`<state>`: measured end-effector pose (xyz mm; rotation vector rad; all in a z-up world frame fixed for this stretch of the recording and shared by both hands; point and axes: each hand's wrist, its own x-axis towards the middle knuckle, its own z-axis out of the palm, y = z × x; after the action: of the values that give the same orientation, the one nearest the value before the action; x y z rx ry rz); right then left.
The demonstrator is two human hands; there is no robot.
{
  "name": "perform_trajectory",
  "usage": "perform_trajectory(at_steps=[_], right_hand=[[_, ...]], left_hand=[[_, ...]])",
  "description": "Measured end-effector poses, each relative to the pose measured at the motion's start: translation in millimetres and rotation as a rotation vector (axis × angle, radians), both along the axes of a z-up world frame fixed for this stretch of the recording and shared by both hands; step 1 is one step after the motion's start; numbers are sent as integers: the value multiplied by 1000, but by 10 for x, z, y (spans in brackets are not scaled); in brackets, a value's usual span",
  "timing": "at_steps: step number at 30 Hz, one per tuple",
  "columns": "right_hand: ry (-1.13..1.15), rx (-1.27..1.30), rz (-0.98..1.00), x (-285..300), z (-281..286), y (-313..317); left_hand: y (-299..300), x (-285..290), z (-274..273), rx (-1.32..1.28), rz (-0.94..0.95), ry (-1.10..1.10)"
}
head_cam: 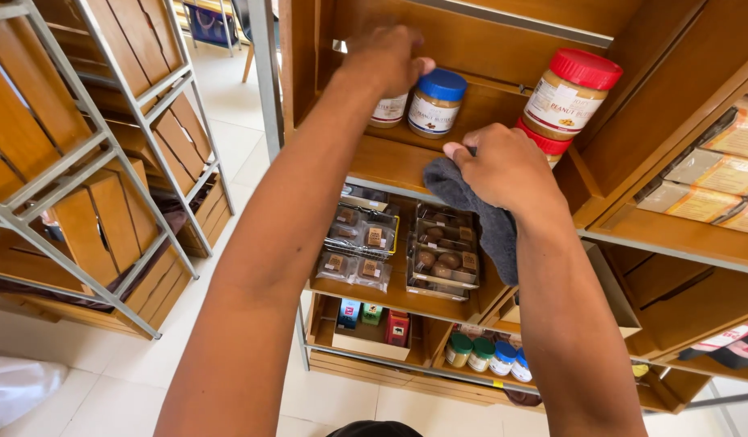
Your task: Cleaning and wiping down jars of peanut butter on a grocery store shelf using a cloth.
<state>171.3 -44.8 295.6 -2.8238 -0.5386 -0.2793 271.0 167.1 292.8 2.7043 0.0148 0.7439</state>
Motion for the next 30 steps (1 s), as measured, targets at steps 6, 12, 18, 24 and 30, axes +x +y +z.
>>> perform_trajectory(at_steps=[6, 12, 18, 24, 30], right_hand=[[186, 241, -3, 900, -283, 61], [270, 379, 31, 1359, -399, 245], [272, 436, -56, 1647, -572, 393], [226, 376, -10, 1479, -394, 453], [272, 187, -63, 1359, -438, 370]], left_hand=[[172, -23, -117, -147, 91, 91], [349, 121, -433, -292, 83, 107], [365, 245, -608, -413, -26, 9], [284, 211, -585, -348, 45, -10], [344, 338, -647, -424, -44, -9]])
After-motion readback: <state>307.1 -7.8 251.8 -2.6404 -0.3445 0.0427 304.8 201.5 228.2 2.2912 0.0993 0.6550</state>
